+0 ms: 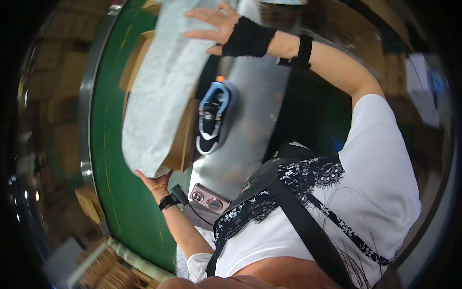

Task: Packing manufactured shoes into shoe boxes along a conveyor belt line.

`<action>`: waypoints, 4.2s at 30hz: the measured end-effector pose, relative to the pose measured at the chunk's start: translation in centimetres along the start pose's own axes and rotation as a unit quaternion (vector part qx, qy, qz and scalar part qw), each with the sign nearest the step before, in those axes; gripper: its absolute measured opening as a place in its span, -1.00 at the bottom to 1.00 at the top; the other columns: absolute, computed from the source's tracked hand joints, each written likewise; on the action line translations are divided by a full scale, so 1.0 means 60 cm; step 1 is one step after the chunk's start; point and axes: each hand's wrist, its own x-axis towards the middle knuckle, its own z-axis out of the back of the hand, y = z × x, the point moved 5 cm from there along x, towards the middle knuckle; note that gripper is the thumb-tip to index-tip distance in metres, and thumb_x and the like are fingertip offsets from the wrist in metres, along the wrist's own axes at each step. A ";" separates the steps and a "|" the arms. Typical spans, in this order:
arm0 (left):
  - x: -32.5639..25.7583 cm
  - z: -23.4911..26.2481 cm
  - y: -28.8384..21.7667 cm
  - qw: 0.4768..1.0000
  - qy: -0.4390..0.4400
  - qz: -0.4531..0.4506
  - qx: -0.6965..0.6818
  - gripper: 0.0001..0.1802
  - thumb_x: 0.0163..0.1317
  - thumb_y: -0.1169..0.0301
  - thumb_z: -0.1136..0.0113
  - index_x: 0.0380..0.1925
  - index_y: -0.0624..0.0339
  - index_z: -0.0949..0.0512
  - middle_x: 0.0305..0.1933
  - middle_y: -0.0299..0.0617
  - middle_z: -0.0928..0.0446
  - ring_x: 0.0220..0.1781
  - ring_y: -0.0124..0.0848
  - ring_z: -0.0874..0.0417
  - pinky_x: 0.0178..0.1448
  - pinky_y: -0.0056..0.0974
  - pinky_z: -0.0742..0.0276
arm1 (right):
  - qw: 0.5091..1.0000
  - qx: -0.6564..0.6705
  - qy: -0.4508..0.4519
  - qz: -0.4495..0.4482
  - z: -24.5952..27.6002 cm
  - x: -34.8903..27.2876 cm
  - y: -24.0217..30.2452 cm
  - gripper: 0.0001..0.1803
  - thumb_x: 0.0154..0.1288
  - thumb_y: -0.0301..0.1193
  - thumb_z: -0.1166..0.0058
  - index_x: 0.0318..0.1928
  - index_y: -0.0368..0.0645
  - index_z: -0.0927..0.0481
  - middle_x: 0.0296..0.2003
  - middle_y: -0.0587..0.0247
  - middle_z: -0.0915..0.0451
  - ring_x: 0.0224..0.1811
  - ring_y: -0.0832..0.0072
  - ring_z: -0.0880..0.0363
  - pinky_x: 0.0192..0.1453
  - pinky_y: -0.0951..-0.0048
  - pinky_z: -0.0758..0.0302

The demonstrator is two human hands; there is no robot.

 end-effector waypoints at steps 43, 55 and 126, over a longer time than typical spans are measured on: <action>-0.263 -0.368 0.236 0.502 0.052 -0.531 0.681 -0.60 0.17 0.27 0.10 -0.14 0.42 -0.28 -0.19 -0.02 -0.34 -0.24 -0.19 -0.38 -0.14 -0.17 -0.30 | 0.599 0.283 0.113 -0.741 -0.315 -1.222 0.144 -0.87 -0.06 -0.55 0.04 -0.41 -0.20 -0.37 -0.58 0.25 -0.33 -0.53 0.47 -0.37 -0.50 0.46 -0.33; -0.039 -0.501 0.571 0.352 0.241 -0.330 0.842 -0.10 0.06 -0.08 0.14 0.19 0.33 0.20 0.22 0.30 0.15 0.25 0.17 0.12 0.25 0.08 0.24 | 0.526 0.389 0.240 -0.717 -0.891 -1.133 -0.158 -0.61 -0.17 -0.41 -0.12 -0.27 -0.19 -0.31 -0.43 0.14 -0.37 -0.36 0.28 -0.35 -0.35 0.31 -0.32; 0.024 -0.588 0.217 0.966 0.164 -0.173 0.099 -0.53 0.12 0.17 -0.04 -0.10 0.30 -0.30 -0.15 -0.19 -0.41 -0.18 -0.44 -0.45 -0.10 -0.33 -0.40 | 0.933 0.348 0.009 -0.096 0.044 -0.122 -0.083 -0.75 -0.16 -0.50 -0.12 -0.36 -0.27 -0.46 -0.43 0.13 -0.48 -0.35 0.26 -0.47 -0.27 0.39 -0.41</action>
